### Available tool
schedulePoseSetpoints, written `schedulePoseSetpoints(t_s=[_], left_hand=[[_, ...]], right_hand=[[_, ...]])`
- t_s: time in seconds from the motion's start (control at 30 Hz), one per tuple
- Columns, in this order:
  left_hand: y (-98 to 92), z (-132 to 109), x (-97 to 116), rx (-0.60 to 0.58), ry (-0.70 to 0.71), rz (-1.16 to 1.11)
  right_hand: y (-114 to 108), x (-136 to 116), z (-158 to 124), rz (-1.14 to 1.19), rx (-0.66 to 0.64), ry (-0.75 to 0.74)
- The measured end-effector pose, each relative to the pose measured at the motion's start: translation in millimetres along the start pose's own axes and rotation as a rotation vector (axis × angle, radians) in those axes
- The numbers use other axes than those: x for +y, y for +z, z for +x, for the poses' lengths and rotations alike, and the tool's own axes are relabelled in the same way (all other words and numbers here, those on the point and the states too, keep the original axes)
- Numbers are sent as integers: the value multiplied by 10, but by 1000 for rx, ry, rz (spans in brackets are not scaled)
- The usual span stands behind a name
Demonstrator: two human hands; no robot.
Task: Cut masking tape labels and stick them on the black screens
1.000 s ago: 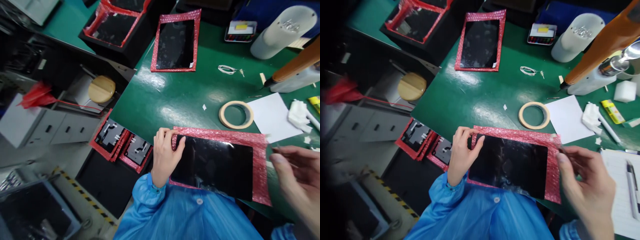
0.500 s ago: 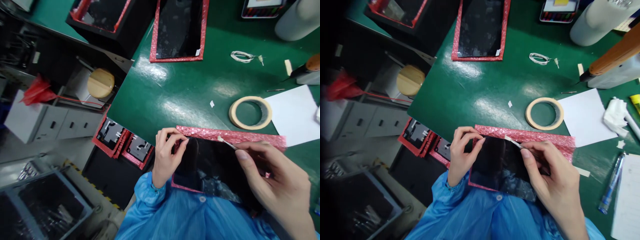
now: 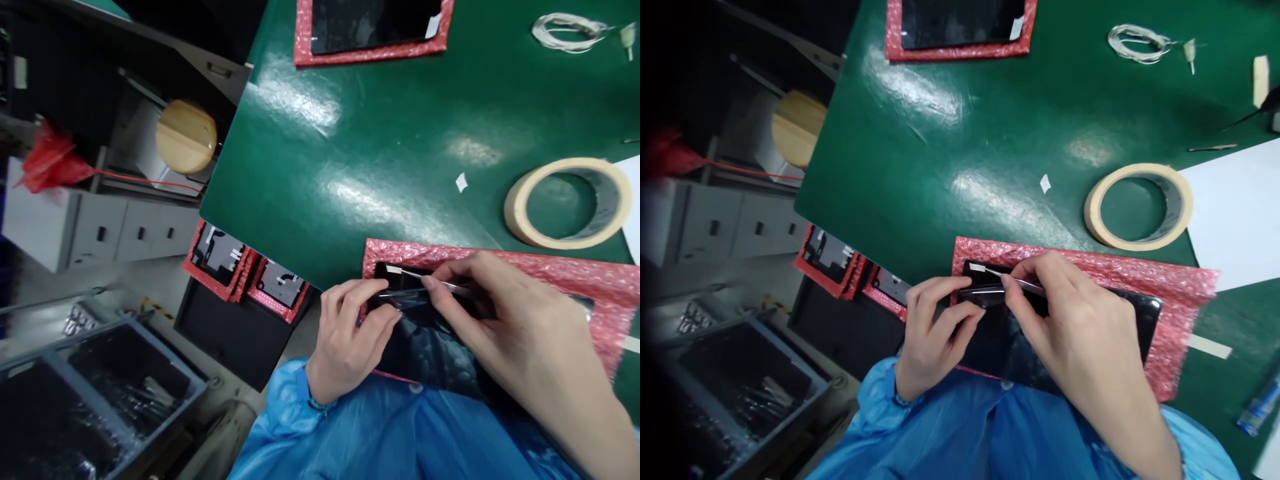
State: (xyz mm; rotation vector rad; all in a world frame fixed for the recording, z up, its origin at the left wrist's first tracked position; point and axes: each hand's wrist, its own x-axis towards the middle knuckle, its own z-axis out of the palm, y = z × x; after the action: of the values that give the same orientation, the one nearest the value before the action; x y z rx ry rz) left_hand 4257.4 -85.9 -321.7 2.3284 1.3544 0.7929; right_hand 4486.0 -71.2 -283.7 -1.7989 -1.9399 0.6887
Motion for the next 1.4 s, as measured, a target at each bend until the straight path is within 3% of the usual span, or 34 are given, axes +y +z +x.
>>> schedulePoseSetpoints(t_s=[0.17, 0.43, 0.8, 1.13, 1.4], left_hand=[[27, -24, -11, 5, 61, 70], [32, -43, 6, -29, 35, 147], [88, -39, 8, 56, -8, 69], [78, -42, -13, 40, 69, 107], [64, -43, -16, 11, 42, 138]], right_hand=[[37, -101, -34, -122, 36, -30], [79, -130, -33, -179, 42, -30], [3, -131, -53, -119, 43, -37], [51, -169, -54, -167, 45, -39], [57, -119, -32, -205, 79, -127]])
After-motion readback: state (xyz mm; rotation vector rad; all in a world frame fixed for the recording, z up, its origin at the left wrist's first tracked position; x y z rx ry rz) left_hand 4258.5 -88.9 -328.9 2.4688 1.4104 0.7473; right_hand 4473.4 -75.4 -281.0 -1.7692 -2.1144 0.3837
